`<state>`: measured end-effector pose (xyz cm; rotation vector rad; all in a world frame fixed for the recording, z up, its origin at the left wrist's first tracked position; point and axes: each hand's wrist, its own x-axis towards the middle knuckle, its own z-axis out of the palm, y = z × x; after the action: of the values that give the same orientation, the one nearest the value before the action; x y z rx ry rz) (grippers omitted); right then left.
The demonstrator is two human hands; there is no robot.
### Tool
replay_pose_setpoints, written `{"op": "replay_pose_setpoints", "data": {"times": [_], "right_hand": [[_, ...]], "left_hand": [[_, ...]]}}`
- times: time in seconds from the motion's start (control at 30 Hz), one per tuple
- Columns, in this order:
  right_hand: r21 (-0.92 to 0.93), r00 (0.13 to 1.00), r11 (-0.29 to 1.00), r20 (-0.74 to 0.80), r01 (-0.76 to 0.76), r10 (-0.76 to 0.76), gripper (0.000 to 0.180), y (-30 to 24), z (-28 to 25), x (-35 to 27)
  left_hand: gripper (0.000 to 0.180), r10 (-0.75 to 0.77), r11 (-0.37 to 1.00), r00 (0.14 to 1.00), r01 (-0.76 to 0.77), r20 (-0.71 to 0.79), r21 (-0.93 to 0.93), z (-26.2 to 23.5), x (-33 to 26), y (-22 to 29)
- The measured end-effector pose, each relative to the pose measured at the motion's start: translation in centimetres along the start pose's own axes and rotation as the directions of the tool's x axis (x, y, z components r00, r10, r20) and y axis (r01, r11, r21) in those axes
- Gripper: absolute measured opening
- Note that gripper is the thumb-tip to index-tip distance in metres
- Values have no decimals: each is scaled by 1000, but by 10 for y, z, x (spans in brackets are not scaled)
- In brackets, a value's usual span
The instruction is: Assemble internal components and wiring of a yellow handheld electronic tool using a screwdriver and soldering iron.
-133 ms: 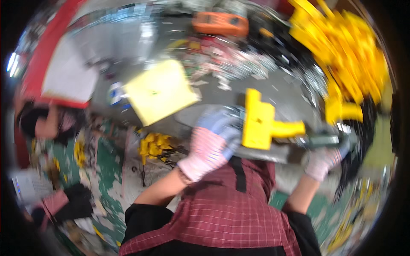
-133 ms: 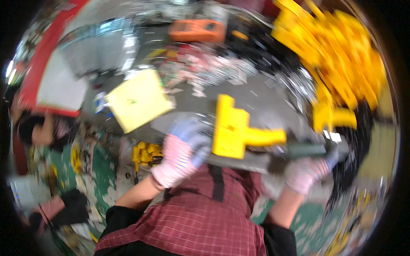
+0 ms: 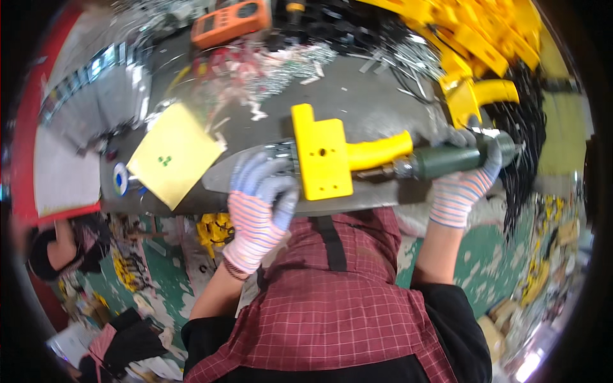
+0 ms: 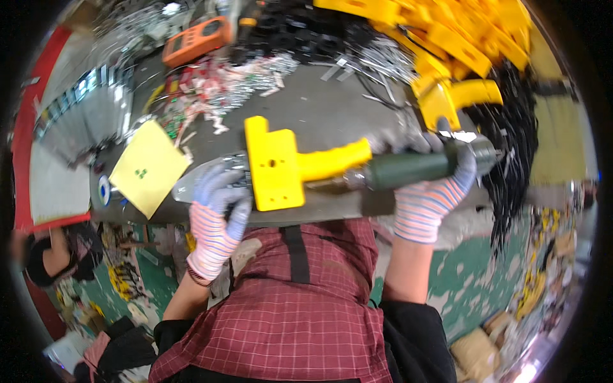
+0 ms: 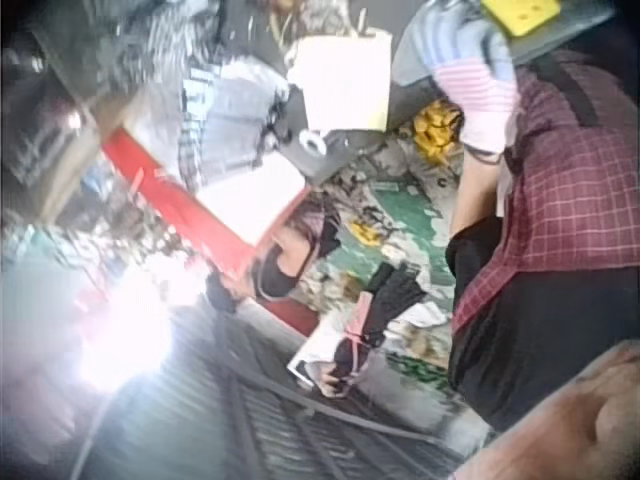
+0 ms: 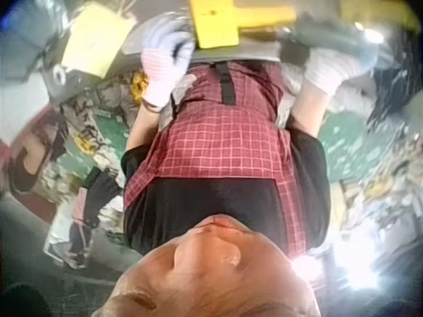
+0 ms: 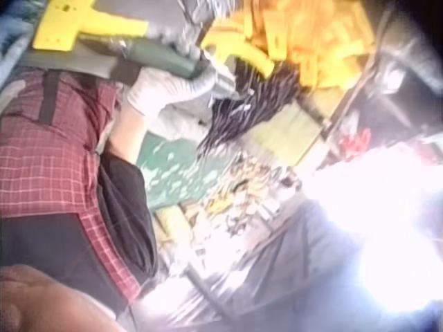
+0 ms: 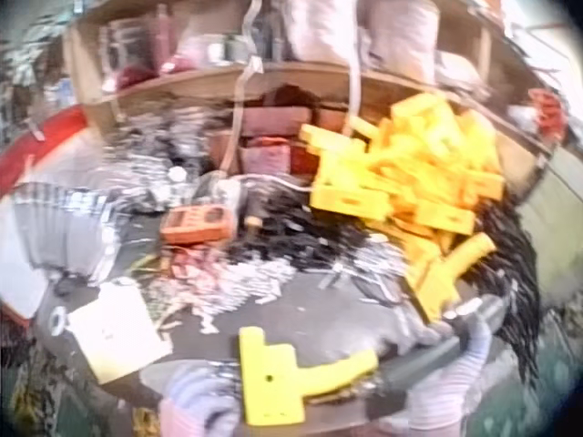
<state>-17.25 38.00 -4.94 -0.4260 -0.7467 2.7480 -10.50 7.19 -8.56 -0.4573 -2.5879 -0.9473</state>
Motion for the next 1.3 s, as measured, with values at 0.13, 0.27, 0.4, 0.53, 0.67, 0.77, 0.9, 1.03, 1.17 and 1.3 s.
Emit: {"op": "replay_pose_setpoints", "data": {"times": [0.13,0.27,0.4,0.53,0.67,0.77,0.9,1.03,1.17,1.3], "right_hand": [[156,997,985,-42,77,-71,49,-10,-10,-22],[168,997,983,-43,70,-64,47,0,-7,-24],[178,997,981,-27,81,-77,51,3,-12,-19],[160,997,984,-19,77,-75,49,4,-13,-21],[152,997,985,-32,81,-77,48,7,-10,-27],[114,992,990,-100,84,-72,47,7,-6,-30],[145,994,986,-88,80,-68,49,6,-7,-29],[214,996,976,-84,33,-15,38,16,1,-28],[258,999,966,-50,14,-1,31,18,-8,-20],[235,998,972,-67,26,-10,29,21,-7,-19]], "left_hand": [[17,63,998,998,-63,-3,-25,9,-6,4],[18,85,996,994,-83,-66,32,15,1,4],[19,119,992,988,-113,-100,63,21,4,0],[21,127,990,986,-118,-112,81,22,1,-4],[17,132,988,987,-123,-96,93,18,1,-7],[14,126,989,988,-118,-87,86,17,-1,-9],[15,121,990,990,-115,-71,79,14,2,-7],[14,123,988,991,-117,-57,105,16,1,-8],[11,184,976,981,-174,-65,133,19,3,-8],[11,181,974,981,-168,-72,154,21,1,-8]]}}
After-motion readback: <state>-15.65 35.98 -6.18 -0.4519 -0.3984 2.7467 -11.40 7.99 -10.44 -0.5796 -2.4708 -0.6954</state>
